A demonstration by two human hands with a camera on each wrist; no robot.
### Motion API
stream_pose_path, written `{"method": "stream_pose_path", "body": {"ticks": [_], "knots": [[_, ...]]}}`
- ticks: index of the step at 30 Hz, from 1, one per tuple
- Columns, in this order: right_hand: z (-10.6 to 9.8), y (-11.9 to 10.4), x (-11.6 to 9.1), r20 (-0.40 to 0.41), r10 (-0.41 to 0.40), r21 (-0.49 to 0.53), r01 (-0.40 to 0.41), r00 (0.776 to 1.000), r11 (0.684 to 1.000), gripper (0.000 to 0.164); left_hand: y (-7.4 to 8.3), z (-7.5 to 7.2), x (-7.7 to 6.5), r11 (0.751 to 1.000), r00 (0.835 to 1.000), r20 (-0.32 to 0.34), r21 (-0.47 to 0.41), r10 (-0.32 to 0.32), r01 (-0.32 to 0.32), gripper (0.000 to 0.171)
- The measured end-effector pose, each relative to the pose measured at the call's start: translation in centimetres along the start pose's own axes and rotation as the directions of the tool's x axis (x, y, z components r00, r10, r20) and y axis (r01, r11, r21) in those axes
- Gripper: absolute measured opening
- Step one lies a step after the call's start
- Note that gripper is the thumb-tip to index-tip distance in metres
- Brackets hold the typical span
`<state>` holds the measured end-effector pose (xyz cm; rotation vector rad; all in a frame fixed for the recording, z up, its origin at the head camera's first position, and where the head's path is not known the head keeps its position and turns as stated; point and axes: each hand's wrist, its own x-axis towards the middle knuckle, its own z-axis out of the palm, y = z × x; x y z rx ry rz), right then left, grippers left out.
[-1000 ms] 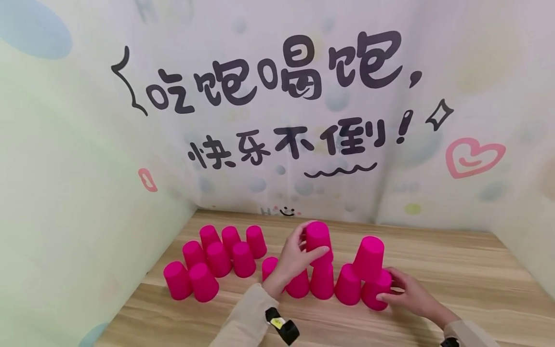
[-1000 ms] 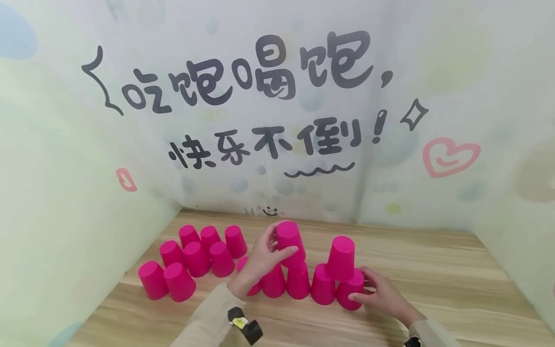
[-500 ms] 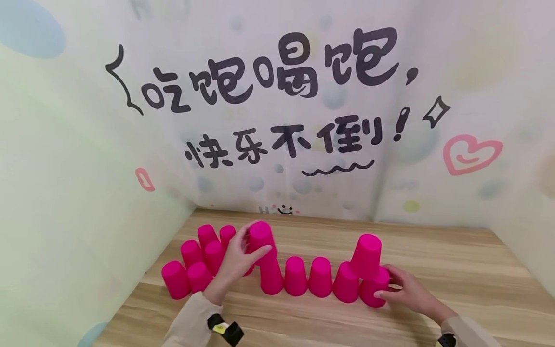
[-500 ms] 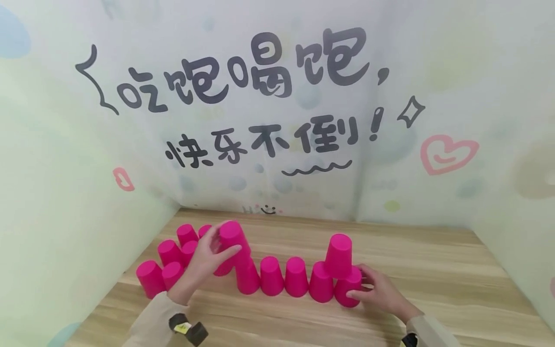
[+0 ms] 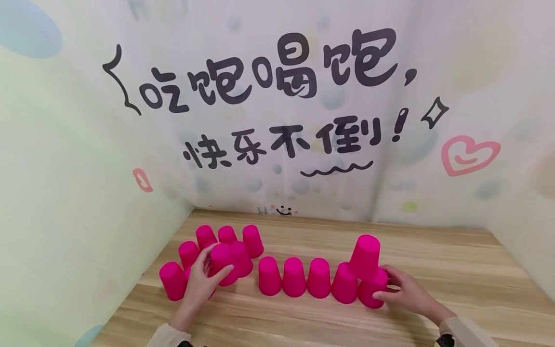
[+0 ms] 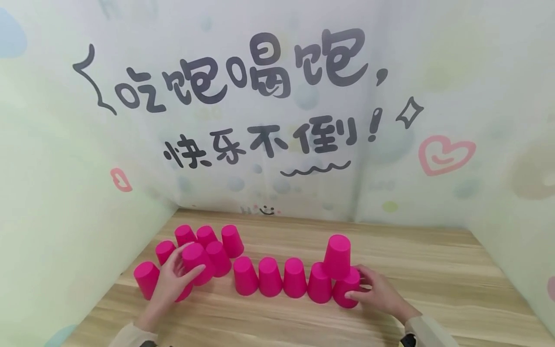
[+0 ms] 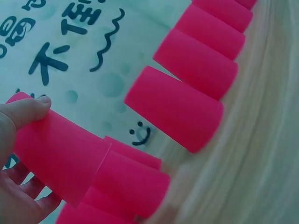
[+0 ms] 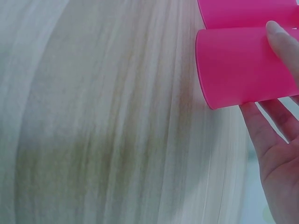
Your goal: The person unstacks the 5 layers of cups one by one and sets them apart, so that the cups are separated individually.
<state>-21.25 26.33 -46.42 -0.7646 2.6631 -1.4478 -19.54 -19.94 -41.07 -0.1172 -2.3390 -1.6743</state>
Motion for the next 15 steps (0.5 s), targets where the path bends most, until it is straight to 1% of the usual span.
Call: {"method": "stream_pose_path", "body": {"ticks": [2,5,8,12,15], "knots": [[-0.1,-0.1,0.0,0.003,0.008,0.005,-0.008,1.000,1.000,0.056,-0.8,0.2,-0.2,1.000,1.000,0.005,0.005,-0.027,0.027,0.060],[-0.1,-0.1,0.0,0.004,0.015,0.001,-0.015,1.000,1.000,0.056,-2.0,0.8,-0.6,0.999,0.999,0.013,0.008,-0.049,0.049,0.059],[-0.2,-0.2,0.0,0.005,0.030,-0.007,-0.030,1.000,1.000,0.057,-3.1,1.3,-0.9,0.999,0.999,0.009,0.022,-0.048,0.048,0.059],[-0.1,-0.2,0.0,0.003,0.063,-0.010,-0.063,0.998,0.998,0.058,-4.3,1.6,-1.1,0.998,0.999,-0.015,0.034,-0.048,0.048,0.059],[-0.1,-0.3,0.0,0.005,0.057,-0.009,-0.057,0.998,0.998,0.058,-5.0,1.6,-1.2,0.998,0.998,-0.042,0.036,-0.050,0.051,0.061]]}}
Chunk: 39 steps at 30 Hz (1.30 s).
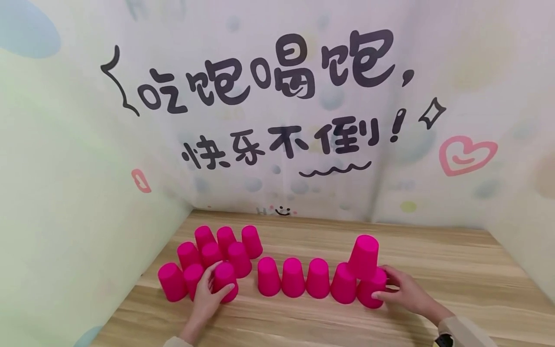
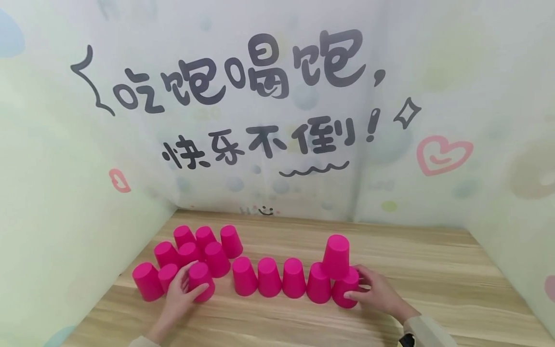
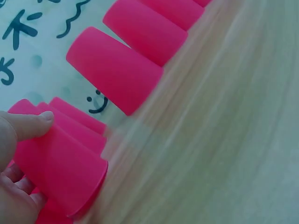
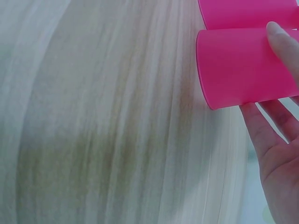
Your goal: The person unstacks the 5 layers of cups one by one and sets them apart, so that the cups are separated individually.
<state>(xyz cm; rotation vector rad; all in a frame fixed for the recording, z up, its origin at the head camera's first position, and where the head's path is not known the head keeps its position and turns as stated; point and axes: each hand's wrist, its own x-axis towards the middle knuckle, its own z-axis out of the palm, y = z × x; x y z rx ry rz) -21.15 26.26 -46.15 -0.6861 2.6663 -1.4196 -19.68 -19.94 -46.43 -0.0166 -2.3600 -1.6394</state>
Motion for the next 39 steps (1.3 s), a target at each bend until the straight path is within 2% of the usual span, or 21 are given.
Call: {"method": "stream_pose_path", "body": {"ticks": [4,10,20,24,27,31,34,39], "knots": [[0.0,0.0,0.0,0.008,-0.023,0.009,0.023,1.000,1.000,0.058,-0.5,0.0,-0.1,1.000,1.000,-0.013,-0.012,-0.009,0.009,0.063],[0.1,0.2,0.1,0.017,0.023,0.031,-0.023,1.000,0.999,0.058,-0.4,0.2,0.0,1.000,1.000,0.006,-0.012,0.008,-0.008,0.066],[0.1,0.1,0.1,0.021,0.023,0.016,-0.024,1.000,1.000,0.057,0.7,-0.3,0.0,0.998,0.998,0.029,0.033,0.057,-0.058,0.069],[0.1,0.2,0.1,0.013,0.009,0.019,-0.009,1.000,1.000,0.057,1.7,-0.7,0.4,0.993,0.993,0.018,0.008,0.118,-0.118,0.069],[0.1,0.3,0.0,0.009,-0.010,0.013,0.010,1.000,1.000,0.057,3.0,-0.6,0.7,0.978,0.979,0.004,-0.028,0.206,-0.206,0.069],[0.1,0.3,0.1,0.010,-0.001,0.021,0.001,1.000,1.000,0.057,5.0,0.2,1.2,0.943,0.945,-0.011,-0.073,0.325,-0.325,0.065],[0.1,0.3,0.1,0.010,0.008,0.026,-0.009,1.000,1.000,0.057,6.7,1.4,1.6,0.913,0.919,-0.011,-0.109,0.394,-0.393,0.062],[0.2,0.5,0.1,0.008,0.006,0.012,-0.006,1.000,1.000,0.056,10.0,4.4,1.6,0.880,0.892,0.041,-0.190,0.450,-0.435,0.058]]}}
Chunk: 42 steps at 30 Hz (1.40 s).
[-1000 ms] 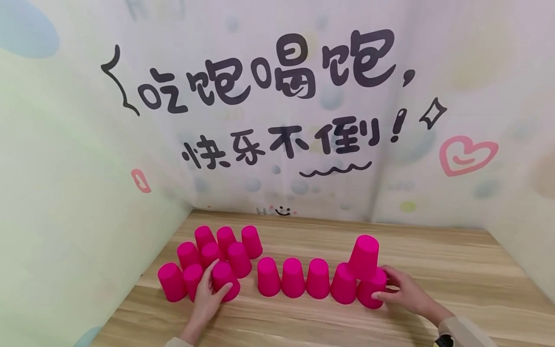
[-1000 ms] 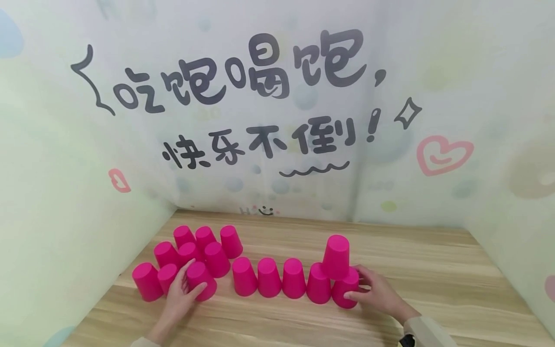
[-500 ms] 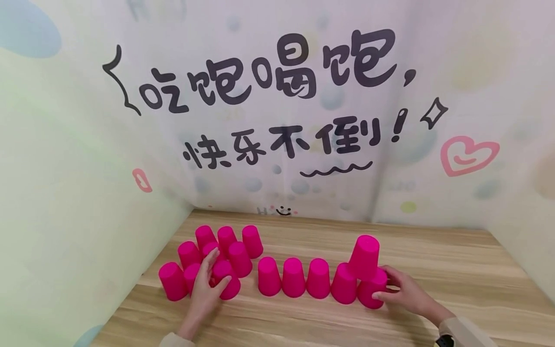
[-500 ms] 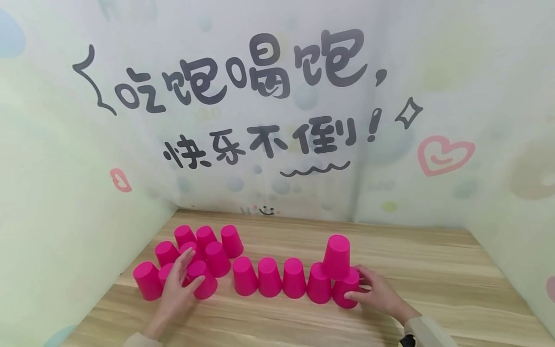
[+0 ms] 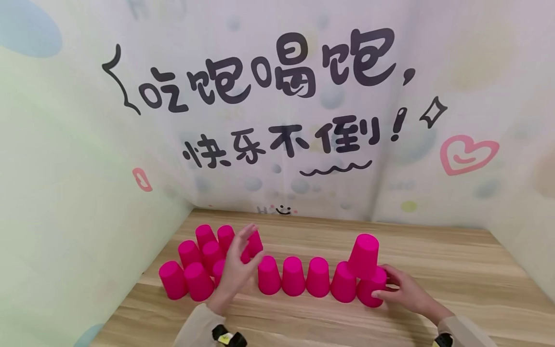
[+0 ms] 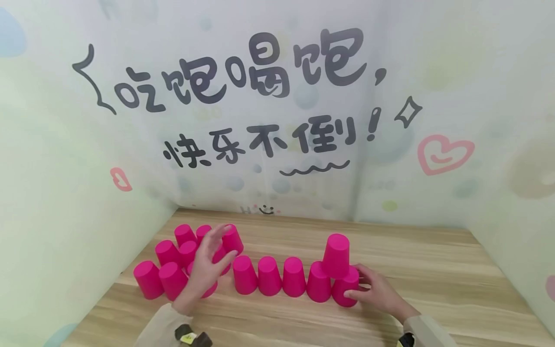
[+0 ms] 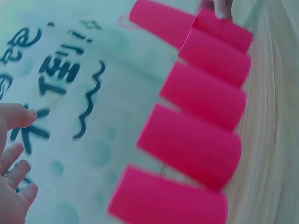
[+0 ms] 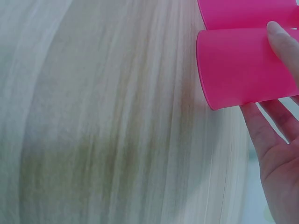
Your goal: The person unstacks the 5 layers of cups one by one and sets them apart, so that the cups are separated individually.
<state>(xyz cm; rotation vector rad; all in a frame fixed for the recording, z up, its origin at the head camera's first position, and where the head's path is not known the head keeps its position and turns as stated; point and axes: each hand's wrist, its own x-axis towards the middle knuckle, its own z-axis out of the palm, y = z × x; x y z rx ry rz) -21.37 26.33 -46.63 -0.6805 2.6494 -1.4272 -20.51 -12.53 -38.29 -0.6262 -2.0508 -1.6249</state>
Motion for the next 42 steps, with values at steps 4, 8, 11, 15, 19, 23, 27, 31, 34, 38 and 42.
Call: {"method": "stream_pose_path", "body": {"ticks": [4,8,11,15,19,23,27,31,34,38,42], "knots": [[0.1,-0.2,0.1,0.000,0.000,0.012,0.000,1.000,1.000,0.055,1.5,3.1,0.8,0.999,0.997,0.073,-0.039,0.012,-0.009,0.055],[0.2,-0.4,0.2,0.002,-0.004,0.021,0.004,1.000,1.000,0.055,3.1,6.1,1.1,0.996,0.986,0.167,-0.080,-0.011,0.025,0.052],[0.3,-0.4,0.3,0.003,0.000,0.010,0.000,1.000,1.000,0.055,3.3,8.5,1.2,0.993,0.976,0.217,-0.118,-0.004,0.030,0.050],[0.3,-0.5,0.4,0.004,-0.012,-0.006,0.012,1.000,1.000,0.055,2.0,12.2,1.1,0.994,0.972,0.233,-0.108,0.005,0.021,0.048],[0.4,-0.5,0.4,0.005,-0.036,0.003,0.036,0.999,0.999,0.053,0.6,15.5,0.8,0.994,0.964,0.258,-0.062,-0.068,0.087,0.052],[0.5,-0.7,0.4,0.006,-0.058,0.021,0.058,0.998,0.998,0.052,0.5,17.4,0.5,0.984,0.950,0.277,-0.060,-0.143,0.166,0.058],[0.4,-0.7,0.3,0.008,-0.053,0.021,0.053,0.999,0.998,0.053,0.4,18.4,0.2,0.979,0.944,0.280,-0.053,-0.175,0.197,0.062],[0.3,-0.6,0.2,0.009,-0.015,0.009,0.015,1.000,1.000,0.054,0.0,18.9,-0.2,0.973,0.935,0.297,-0.062,-0.196,0.224,0.065],[0.3,-0.5,0.1,0.002,-0.012,0.012,0.012,1.000,1.000,0.053,-0.3,19.2,-0.4,0.971,0.931,0.305,-0.064,-0.201,0.231,0.066],[0.2,-0.3,0.0,-0.008,-0.064,0.010,0.064,0.998,0.998,0.052,0.0,19.6,-0.1,0.973,0.934,0.295,-0.048,-0.202,0.226,0.066],[0.2,-0.3,0.1,-0.022,-0.121,0.001,0.122,0.992,0.993,0.050,0.4,19.9,0.6,0.973,0.930,0.301,-0.028,-0.212,0.230,0.064]]}}
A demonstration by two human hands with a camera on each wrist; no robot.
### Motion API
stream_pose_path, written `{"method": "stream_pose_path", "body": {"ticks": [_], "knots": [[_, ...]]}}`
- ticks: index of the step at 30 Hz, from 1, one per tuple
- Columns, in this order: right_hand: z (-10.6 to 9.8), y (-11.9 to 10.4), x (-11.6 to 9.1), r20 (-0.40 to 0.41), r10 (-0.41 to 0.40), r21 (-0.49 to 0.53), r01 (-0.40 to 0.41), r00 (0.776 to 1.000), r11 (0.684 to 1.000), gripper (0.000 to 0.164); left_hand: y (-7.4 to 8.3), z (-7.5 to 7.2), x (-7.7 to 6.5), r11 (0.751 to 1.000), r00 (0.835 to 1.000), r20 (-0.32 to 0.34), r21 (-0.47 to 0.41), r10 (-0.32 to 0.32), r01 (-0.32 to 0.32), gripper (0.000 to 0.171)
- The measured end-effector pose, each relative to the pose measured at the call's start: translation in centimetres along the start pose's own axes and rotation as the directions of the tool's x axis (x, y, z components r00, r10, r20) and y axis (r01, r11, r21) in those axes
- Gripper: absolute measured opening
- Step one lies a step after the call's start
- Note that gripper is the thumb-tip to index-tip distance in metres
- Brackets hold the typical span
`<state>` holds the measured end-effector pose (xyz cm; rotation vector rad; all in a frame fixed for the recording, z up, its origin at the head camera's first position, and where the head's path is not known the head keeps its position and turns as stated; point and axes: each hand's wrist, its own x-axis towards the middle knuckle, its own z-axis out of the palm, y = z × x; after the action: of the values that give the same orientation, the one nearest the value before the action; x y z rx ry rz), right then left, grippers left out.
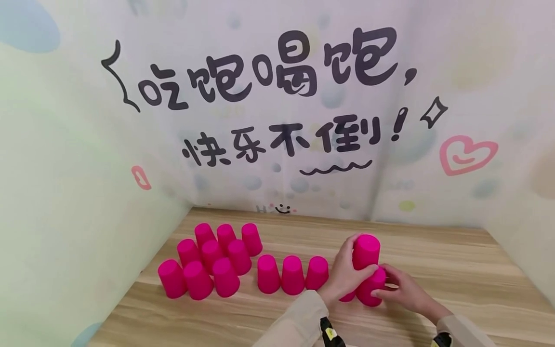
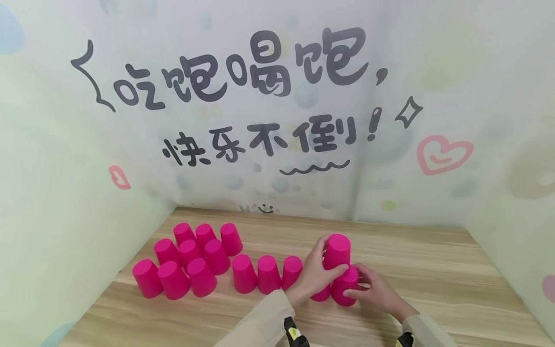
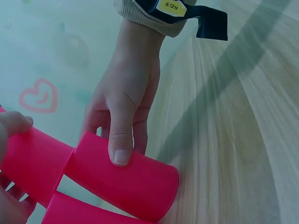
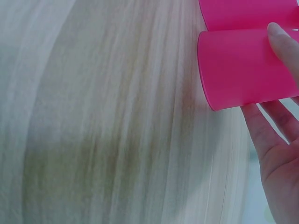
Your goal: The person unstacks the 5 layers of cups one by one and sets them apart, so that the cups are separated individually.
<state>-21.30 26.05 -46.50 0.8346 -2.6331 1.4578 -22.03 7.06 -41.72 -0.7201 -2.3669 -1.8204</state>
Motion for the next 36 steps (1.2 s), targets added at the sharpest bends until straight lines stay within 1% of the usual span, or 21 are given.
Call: {"method": "stream_pose_path", "body": {"ticks": [4,9,11,14,18,20,23,25,28,30,32,34,36], "knots": [[0.1,0.1,0.1,-0.012,-0.021,-0.012,0.021,1.000,1.000,0.049,0.1,0.1,0.3,1.000,1.000,0.016,0.010,-0.022,0.022,0.061],[0.1,0.1,0.0,-0.005,0.045,-0.013,-0.045,0.999,0.999,0.053,0.1,-0.1,0.3,1.000,1.000,0.014,0.006,-0.027,0.027,0.061],[0.1,0.1,0.0,0.000,0.067,-0.008,-0.067,0.998,0.998,0.054,0.2,-0.2,0.3,1.000,1.000,0.009,-0.011,-0.023,0.023,0.061],[0.0,0.0,0.0,0.005,0.075,0.003,-0.075,0.997,0.997,0.055,0.4,-0.5,0.4,1.000,1.000,0.003,-0.028,-0.006,0.006,0.060],[-0.1,-0.1,0.0,0.010,0.112,0.024,-0.112,0.994,0.993,0.056,0.8,-1.6,0.7,0.999,0.999,0.000,-0.027,0.032,-0.032,0.058],[-0.1,-0.1,0.0,0.011,0.116,0.027,-0.116,0.993,0.993,0.055,1.1,-2.4,0.8,0.999,0.999,-0.001,-0.025,0.033,-0.033,0.058],[0.0,-0.1,-0.1,0.008,0.081,0.024,-0.081,0.997,0.996,0.054,1.2,-3.9,1.0,0.999,0.999,0.001,-0.001,0.038,-0.038,0.058],[0.0,-0.1,-0.2,0.004,0.048,0.019,-0.049,0.999,0.999,0.052,1.1,-5.0,1.1,0.999,0.999,0.009,0.024,0.040,-0.041,0.058],[0.0,-0.1,-0.2,-0.004,0.040,0.011,-0.040,0.999,0.999,0.052,0.6,-6.7,1.2,0.997,0.999,0.016,0.059,0.042,-0.043,0.057],[0.0,-0.1,-0.2,-0.006,0.048,0.002,-0.048,0.999,0.999,0.052,0.3,-8.1,1.3,0.998,1.000,0.016,0.063,0.014,-0.015,0.057],[0.0,-0.1,-0.2,-0.009,0.064,-0.003,-0.064,0.998,0.998,0.053,0.2,-9.7,1.5,0.998,1.000,0.008,0.063,-0.028,0.028,0.058],[0.0,-0.1,-0.1,-0.011,0.076,-0.008,-0.076,0.997,0.997,0.054,0.3,-11.4,1.8,0.995,0.998,-0.005,0.068,-0.070,0.070,0.059],[0.0,-0.1,-0.2,-0.007,0.092,-0.010,-0.092,0.996,0.996,0.055,0.4,-13.1,2.0,0.992,0.995,-0.020,0.083,-0.093,0.094,0.061]]}}
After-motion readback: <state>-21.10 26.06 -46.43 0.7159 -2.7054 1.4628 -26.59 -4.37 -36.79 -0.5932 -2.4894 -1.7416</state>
